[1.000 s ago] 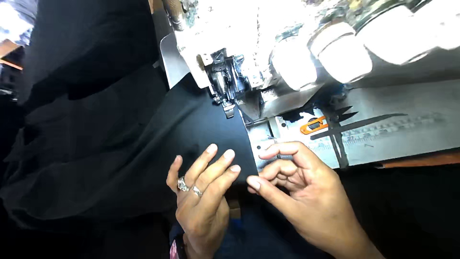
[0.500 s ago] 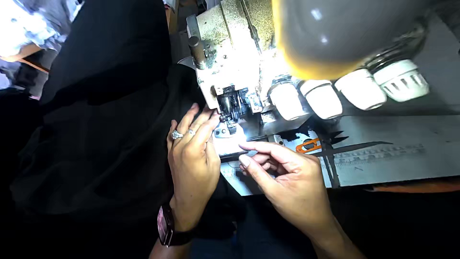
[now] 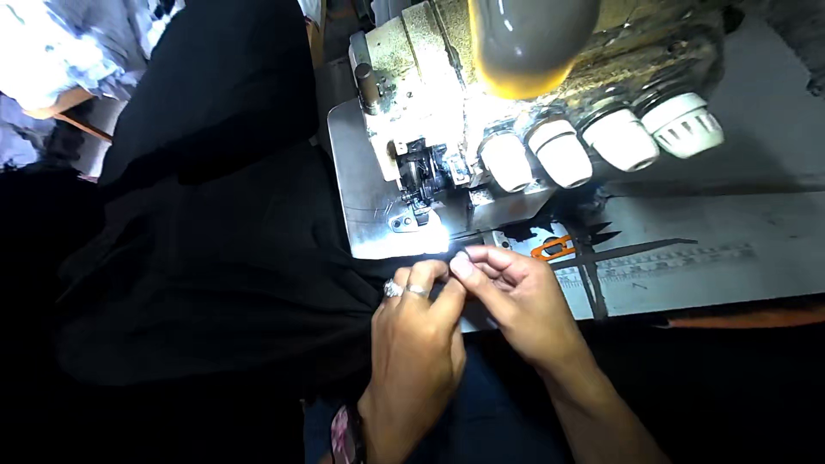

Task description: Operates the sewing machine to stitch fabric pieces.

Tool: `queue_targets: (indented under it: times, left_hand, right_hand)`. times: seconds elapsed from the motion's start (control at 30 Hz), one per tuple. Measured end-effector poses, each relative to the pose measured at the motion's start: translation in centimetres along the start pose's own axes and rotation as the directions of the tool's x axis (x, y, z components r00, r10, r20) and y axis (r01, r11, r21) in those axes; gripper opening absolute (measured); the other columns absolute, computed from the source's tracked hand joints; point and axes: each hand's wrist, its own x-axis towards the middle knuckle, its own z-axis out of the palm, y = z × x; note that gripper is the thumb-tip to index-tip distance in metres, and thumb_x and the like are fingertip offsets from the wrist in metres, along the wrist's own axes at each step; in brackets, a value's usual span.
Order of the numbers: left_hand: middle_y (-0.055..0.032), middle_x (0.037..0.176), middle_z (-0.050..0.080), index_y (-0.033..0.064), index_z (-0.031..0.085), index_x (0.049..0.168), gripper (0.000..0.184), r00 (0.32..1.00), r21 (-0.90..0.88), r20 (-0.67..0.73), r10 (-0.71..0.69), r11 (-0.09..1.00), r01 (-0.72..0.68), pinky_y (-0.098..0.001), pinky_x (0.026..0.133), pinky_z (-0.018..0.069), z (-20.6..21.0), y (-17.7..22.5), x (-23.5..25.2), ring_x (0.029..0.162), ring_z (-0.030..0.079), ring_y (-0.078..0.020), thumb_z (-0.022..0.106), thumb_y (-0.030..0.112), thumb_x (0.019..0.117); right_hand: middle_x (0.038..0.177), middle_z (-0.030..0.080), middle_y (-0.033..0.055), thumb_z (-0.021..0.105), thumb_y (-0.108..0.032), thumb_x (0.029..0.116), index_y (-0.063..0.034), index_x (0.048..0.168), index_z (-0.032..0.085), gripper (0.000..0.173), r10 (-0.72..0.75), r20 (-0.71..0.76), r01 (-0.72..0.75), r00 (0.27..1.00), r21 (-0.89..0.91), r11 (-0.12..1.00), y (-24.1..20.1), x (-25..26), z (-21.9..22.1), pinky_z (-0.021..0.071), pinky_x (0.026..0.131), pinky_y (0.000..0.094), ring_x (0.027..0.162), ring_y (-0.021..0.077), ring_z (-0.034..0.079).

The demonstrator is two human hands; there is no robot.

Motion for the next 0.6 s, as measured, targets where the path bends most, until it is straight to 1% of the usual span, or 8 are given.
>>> queue_targets:
  times: [0.1, 0.17, 0.27, 0.3, 0.37, 0.43, 0.53, 0.6]
  left_hand:
    - [-0.0025, 0.107, 0.069, 0.0192, 0.080, 0.112, 0.025, 0.999, -0.047, 0.046, -0.001, 0.999, 0.003, -0.0342, 0.082, 0.0525, -2.0, -0.3, 0.6, 0.098, 0.063, -0.0134, 0.065, 0.034, 0.0985]
    - [0.0042, 0.110, 0.069, 0.0274, 0.079, 0.112, 0.022, 1.000, -0.008, 0.026, 0.009, 1.000, -0.009, -0.0363, 0.088, 0.0495, -4.9, -1.8, 1.2, 0.103, 0.061, -0.0101, 0.068, 0.038, 0.0966]
    - [-0.0066, 0.147, 0.053, 0.0225, 0.071, 0.123, 0.032, 0.977, 0.056, 0.178, 0.117, 0.990, -0.129, -0.0586, 0.101, 0.0406, -7.5, -7.0, 3.5, 0.136, 0.047, -0.0315, 0.067, 0.033, 0.0932]
    - [-0.0085, 0.154, 0.047, 0.0187, 0.070, 0.117, 0.030, 0.958, 0.010, 0.256, 0.128, 0.991, -0.136, -0.0605, 0.106, 0.0378, -8.0, -8.5, 4.2, 0.142, 0.041, -0.0332, 0.068, 0.036, 0.0924]
    - [-0.0041, 0.150, 0.052, 0.0153, 0.067, 0.095, 0.025, 0.930, -0.106, 0.327, 0.169, 0.984, -0.142, -0.0530, 0.116, 0.0368, -9.6, -9.5, 5.0, 0.145, 0.041, -0.0235, 0.072, 0.039, 0.0912]
    - [0.0021, 0.134, 0.063, 0.0171, 0.063, 0.088, 0.024, 0.915, -0.171, 0.342, 0.212, 0.972, -0.161, -0.0476, 0.110, 0.0428, -11.2, -8.9, 5.4, 0.135, 0.052, -0.0148, 0.075, 0.038, 0.0895]
    - [0.0117, 0.090, 0.069, 0.0188, 0.067, 0.094, 0.019, 0.936, -0.223, 0.319, 0.152, 0.971, -0.081, -0.0211, 0.073, 0.0554, -11.9, -8.2, 5.2, 0.084, 0.065, 0.0005, 0.077, 0.033, 0.0883]
    - [0.0098, 0.086, 0.069, 0.0155, 0.069, 0.098, 0.016, 0.955, -0.262, 0.283, 0.086, 0.965, -0.009, -0.0171, 0.068, 0.0551, -11.9, -8.4, 5.0, 0.077, 0.065, 0.0003, 0.076, 0.028, 0.0912]
  right_hand:
    - [0.074, 0.072, -0.0017, 0.071, -0.015, 0.0937, -0.0072, 0.094, 0.074, 0.009, 0.052, 0.000, -0.052, 0.999, 0.075, 0.996, -0.4, 0.6, -0.2, 0.0587, 0.062, 0.0183, 0.065, 0.0045, 0.068]
    - [0.074, 0.072, -0.0031, 0.072, -0.015, 0.0933, -0.0084, 0.094, 0.074, 0.007, 0.049, -0.025, -0.049, 0.998, 0.014, 0.999, -1.0, 0.1, -0.3, 0.0578, 0.062, 0.0165, 0.065, 0.0028, 0.068]
    - [0.076, 0.071, -0.0040, 0.072, -0.014, 0.0926, -0.0092, 0.096, 0.073, 0.006, 0.001, -0.032, -0.001, 0.999, 0.007, 1.000, -1.2, -0.8, -0.5, 0.0566, 0.064, 0.0152, 0.068, 0.0019, 0.067]
    - [0.077, 0.070, -0.0036, 0.072, -0.013, 0.0927, -0.0091, 0.097, 0.073, 0.006, -0.019, -0.012, 0.019, 1.000, 0.037, 0.999, -1.2, -1.1, -0.4, 0.0561, 0.065, 0.0153, 0.070, 0.0023, 0.066]
    - [0.081, 0.070, -0.0025, 0.073, -0.014, 0.0931, -0.0083, 0.100, 0.073, 0.009, -0.064, 0.040, 0.060, 0.997, 0.106, 0.993, -1.3, -1.5, -0.2, 0.0558, 0.068, 0.0159, 0.073, 0.0035, 0.066]
    - [0.082, 0.071, -0.0043, 0.077, -0.018, 0.0914, -0.0101, 0.096, 0.075, 0.010, -0.117, 0.049, 0.111, 0.992, 0.116, 0.987, -1.3, -1.7, 0.0, 0.0558, 0.069, 0.0151, 0.074, 0.0020, 0.066]
    - [0.078, 0.071, -0.0051, 0.078, -0.018, 0.0902, -0.0118, 0.089, 0.074, 0.008, -0.146, 0.037, 0.142, 0.989, 0.095, 0.985, -1.5, -2.1, 0.1, 0.0553, 0.066, 0.0152, 0.071, 0.0011, 0.065]
    - [0.078, 0.071, -0.0044, 0.078, -0.016, 0.0904, -0.0114, 0.089, 0.074, 0.006, -0.150, 0.007, 0.150, 0.989, 0.048, 0.988, -1.6, -2.3, 0.0, 0.0558, 0.066, 0.0159, 0.070, 0.0021, 0.065]
